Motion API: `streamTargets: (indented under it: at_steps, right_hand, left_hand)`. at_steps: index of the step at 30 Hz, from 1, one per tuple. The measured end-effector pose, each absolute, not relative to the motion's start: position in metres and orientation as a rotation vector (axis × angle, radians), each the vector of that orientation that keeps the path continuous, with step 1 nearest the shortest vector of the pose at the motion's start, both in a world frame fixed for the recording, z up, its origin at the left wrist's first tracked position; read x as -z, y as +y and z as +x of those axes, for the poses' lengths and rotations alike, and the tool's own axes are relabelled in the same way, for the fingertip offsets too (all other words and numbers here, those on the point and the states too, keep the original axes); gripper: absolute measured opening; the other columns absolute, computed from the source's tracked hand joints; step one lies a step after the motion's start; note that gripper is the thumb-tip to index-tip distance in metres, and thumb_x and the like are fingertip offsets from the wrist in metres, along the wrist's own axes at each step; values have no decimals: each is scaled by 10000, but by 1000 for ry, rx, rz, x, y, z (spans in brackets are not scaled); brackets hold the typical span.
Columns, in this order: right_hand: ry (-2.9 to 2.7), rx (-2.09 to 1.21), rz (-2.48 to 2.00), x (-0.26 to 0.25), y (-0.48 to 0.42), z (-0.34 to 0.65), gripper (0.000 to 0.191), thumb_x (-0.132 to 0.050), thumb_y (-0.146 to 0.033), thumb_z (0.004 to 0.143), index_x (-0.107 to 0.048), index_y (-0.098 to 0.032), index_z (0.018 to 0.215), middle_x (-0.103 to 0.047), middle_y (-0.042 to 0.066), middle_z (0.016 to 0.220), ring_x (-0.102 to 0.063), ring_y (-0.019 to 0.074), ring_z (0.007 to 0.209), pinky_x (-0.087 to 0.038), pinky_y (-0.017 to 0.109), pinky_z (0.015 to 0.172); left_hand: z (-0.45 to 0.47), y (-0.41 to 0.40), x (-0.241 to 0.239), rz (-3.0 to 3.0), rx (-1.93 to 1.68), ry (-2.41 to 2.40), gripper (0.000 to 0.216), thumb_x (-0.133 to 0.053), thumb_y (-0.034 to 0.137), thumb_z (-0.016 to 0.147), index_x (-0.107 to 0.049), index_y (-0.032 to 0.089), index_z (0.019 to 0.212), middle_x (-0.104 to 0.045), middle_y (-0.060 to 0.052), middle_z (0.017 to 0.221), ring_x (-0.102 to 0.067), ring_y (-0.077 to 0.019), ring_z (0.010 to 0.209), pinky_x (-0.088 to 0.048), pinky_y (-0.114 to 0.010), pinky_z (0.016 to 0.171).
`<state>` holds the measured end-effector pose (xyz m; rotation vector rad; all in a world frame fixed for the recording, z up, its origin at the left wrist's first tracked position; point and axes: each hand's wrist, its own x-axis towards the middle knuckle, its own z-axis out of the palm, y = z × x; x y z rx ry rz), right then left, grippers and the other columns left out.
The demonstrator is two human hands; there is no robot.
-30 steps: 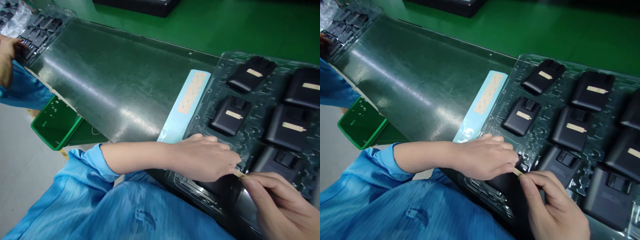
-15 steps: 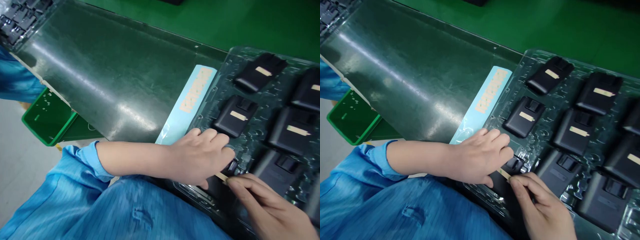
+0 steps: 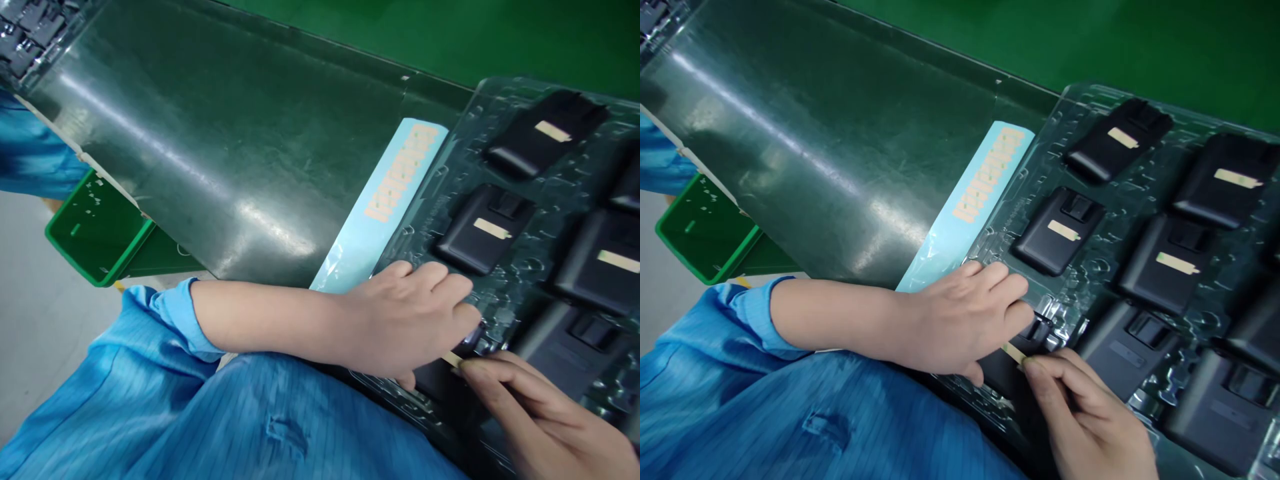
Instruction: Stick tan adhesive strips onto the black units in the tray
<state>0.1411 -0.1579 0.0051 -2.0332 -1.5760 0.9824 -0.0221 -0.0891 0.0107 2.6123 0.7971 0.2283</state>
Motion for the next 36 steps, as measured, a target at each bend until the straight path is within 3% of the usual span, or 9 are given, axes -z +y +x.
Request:
streamTargets:
  at_steps: [6,17,23,36]
  right_hand:
    - [-1523,-1083,-2031,-5,-154,143,286,-531,-534,606,-578,-273,497,-524,-3,576,-478,163,487,-412,241,438]
    - [-1497,-953,-2142,-3,-158,146,321,-519,-576,584,-573,-273,492,-548,3,620,-505,188,557,-422,259,472]
    - [-1518,-1071,-2083,-6,-156,142,306,-505,-550,615,-559,-275,491,-491,-6,540,-432,152,439,-381,248,394]
    - [-1577,-1055,-2045,-6,-156,143,314,-498,-544,641,-548,-266,505,-486,-13,540,-425,139,423,-368,237,375]
  left_hand:
    - [-22,-89,-12,2609,-207,790,518,-760,386,491,-480,99,819,-415,-58,854,-354,-178,799,-218,-252,623]
    - [-23,-89,-13,2628,-192,800,470,-733,370,540,-473,100,824,-426,-65,860,-364,-178,809,-237,-257,624]
    - [-22,-90,-11,2626,-223,810,466,-737,356,528,-479,106,825,-432,-61,858,-374,-181,813,-244,-259,627]
    - [-24,-88,-16,2625,-144,786,420,-708,341,574,-472,100,824,-422,-62,858,-372,-181,811,-244,-266,624]
